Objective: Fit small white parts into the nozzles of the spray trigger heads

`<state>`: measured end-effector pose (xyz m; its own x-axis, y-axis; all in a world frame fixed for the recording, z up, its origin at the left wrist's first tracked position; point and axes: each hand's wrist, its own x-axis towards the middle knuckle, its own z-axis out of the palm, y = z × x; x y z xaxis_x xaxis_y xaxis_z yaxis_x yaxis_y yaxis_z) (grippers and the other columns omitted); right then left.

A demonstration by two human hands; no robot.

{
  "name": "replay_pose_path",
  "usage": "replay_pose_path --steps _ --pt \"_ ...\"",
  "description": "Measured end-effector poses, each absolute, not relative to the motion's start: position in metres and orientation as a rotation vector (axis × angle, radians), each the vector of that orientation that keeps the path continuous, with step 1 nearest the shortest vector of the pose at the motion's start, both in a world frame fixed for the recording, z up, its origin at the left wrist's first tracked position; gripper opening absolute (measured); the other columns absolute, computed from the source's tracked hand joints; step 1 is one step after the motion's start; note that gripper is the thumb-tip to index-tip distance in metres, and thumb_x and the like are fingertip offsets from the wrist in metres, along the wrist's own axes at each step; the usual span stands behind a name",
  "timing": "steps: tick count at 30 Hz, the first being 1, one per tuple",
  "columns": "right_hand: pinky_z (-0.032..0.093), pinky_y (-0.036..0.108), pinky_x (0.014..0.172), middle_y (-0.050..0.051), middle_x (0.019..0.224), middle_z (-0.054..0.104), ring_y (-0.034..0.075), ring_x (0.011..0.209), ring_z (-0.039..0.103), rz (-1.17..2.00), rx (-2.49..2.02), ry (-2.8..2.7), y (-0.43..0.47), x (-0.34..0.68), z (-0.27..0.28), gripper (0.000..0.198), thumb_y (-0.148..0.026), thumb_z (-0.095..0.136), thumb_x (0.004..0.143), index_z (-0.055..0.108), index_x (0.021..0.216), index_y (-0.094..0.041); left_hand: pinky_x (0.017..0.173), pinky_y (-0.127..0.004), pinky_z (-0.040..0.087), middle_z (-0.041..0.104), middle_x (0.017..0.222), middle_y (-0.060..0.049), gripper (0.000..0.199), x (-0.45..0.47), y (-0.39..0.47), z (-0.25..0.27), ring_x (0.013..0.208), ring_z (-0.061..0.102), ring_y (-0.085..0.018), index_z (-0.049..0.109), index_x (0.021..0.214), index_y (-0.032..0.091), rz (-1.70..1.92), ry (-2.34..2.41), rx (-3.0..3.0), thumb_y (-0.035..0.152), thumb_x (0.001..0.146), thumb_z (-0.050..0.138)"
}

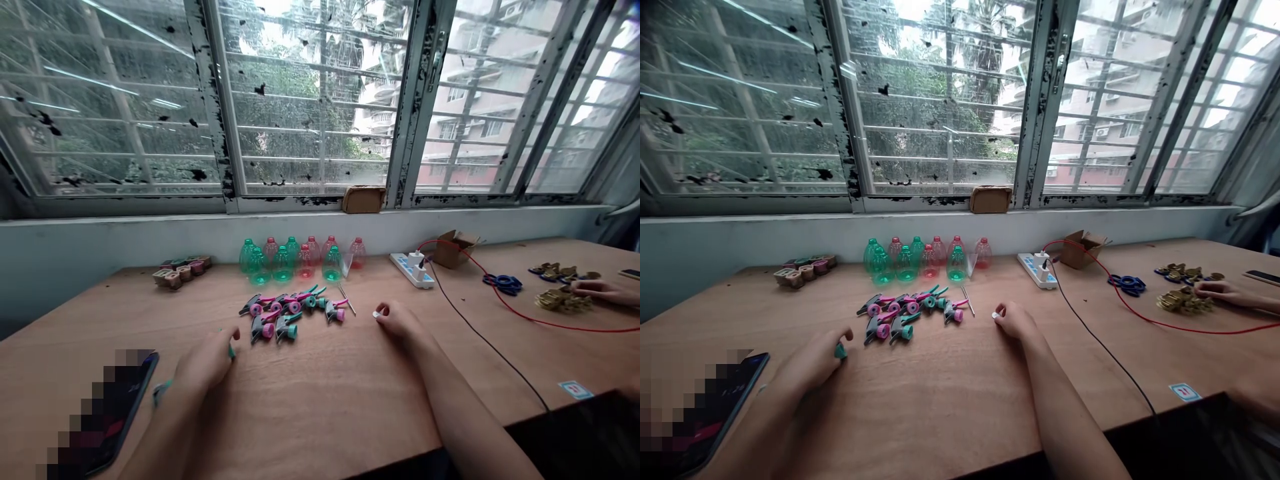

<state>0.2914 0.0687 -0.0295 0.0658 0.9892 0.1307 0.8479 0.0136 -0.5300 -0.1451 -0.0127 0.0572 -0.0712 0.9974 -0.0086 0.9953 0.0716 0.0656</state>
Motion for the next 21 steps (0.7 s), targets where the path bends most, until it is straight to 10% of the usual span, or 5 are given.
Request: replay_pose_path --steps 13,21 --pt "0.035 0.021 0.056 0.003 0.077 0.066 0.014 0.067 0.056 0.39 -1.786 -1.751 0.067 0.287 -0.026 0.011 -0.022 0.066 0.065 0.067 0.075 -0.017 0.064 -0.023 0.043 0.067 0.097 0.001 0.035 -0.066 -0.015 0.106 0.072 0.058 -0.015 0.059 0.107 0.026 0.717 1.529 2.297 0.025 0.073 0.054" --pt "0.038 0.021 0.054 0.002 0.068 0.066 0.013 0.061 0.057 0.449 -1.591 -1.714 0.065 0.276 -0.019 0.014 -0.028 0.061 0.071 0.066 0.072 -0.014 0.061 -0.021 0.039 0.065 0.08 0.001 0.032 -0.005 -0.021 0.042 0.067 0.054 -0.013 0.065 0.098 0.024 0.647 1.176 2.384 0.013 0.071 0.052"
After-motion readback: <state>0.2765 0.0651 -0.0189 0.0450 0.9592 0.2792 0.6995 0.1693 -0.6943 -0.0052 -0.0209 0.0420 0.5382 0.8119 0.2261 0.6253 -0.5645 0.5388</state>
